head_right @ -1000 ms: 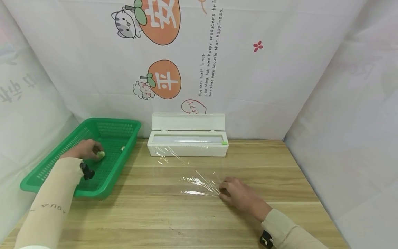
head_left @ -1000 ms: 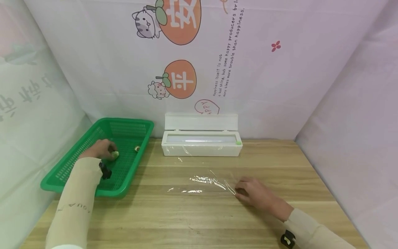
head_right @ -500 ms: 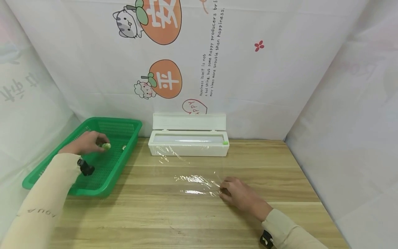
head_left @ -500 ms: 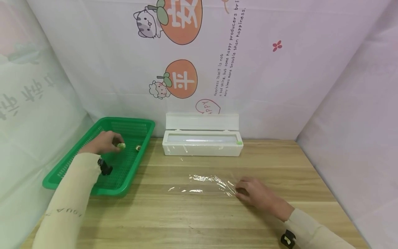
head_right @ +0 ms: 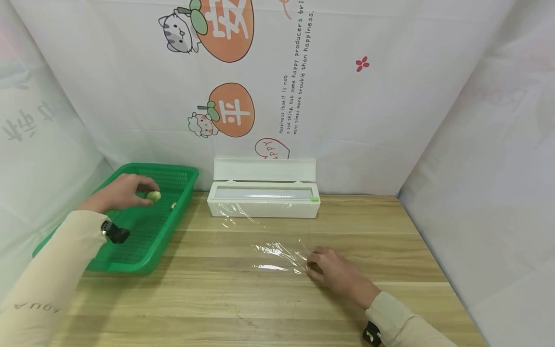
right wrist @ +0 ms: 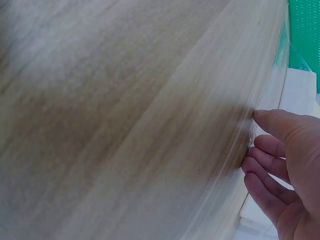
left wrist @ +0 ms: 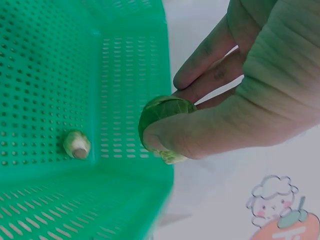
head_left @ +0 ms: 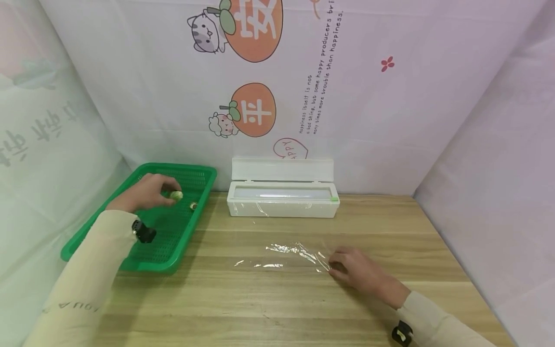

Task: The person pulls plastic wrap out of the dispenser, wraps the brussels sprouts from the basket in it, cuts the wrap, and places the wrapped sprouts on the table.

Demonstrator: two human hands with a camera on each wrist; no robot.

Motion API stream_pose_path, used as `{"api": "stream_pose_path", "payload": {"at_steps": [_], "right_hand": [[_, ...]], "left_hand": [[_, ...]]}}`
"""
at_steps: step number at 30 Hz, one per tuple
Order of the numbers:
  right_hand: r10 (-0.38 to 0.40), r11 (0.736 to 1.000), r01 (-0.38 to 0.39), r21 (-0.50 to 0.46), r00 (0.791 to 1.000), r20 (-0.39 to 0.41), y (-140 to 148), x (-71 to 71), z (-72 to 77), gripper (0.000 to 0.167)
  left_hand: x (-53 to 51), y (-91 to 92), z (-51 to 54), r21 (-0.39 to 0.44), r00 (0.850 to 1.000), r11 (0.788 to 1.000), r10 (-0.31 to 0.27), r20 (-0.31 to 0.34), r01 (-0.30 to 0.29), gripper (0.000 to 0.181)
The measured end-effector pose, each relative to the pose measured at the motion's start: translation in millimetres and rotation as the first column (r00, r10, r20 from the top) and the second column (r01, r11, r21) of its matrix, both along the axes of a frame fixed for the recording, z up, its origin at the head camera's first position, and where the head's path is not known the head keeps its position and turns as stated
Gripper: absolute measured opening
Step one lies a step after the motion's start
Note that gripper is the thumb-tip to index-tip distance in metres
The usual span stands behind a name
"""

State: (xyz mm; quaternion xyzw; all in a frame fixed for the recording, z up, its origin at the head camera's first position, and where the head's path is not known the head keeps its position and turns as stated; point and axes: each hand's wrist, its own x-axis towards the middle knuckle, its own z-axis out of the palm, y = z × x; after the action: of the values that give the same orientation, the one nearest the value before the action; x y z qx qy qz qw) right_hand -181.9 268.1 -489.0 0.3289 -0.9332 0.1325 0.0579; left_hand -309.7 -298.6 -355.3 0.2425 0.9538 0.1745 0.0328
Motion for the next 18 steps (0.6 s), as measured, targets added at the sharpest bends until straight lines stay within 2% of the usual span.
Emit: {"api": "stream_pose_path", "payload": {"at_steps": [6,14,18], "right_hand": [[0.002,1.0,-0.002,0.0,1.0,-0.014,-0.3,-0.8,-0.4,0.017],[0.019,1.0,-0.019,-0.005,0.998,-0.06,0.5,0.8,-0.9,0.017],[0.027,1.0,-0.028,-0.003,0.997,-0.077,-0.5,1.0,-1.4,0.016]], "left_hand": [[7.4,15.0,9.2,0.016,0.999,0.999,-0.039,-0.027,0.039,0.027],[13.0,47.2,13.9,0.006,0.991,0.997,-0.071,-0.112,0.072,0.025],[18.0,66.2,16.4,0.012,0.988,0.996,-0.091,-0.122,0.093,0.026]]}}
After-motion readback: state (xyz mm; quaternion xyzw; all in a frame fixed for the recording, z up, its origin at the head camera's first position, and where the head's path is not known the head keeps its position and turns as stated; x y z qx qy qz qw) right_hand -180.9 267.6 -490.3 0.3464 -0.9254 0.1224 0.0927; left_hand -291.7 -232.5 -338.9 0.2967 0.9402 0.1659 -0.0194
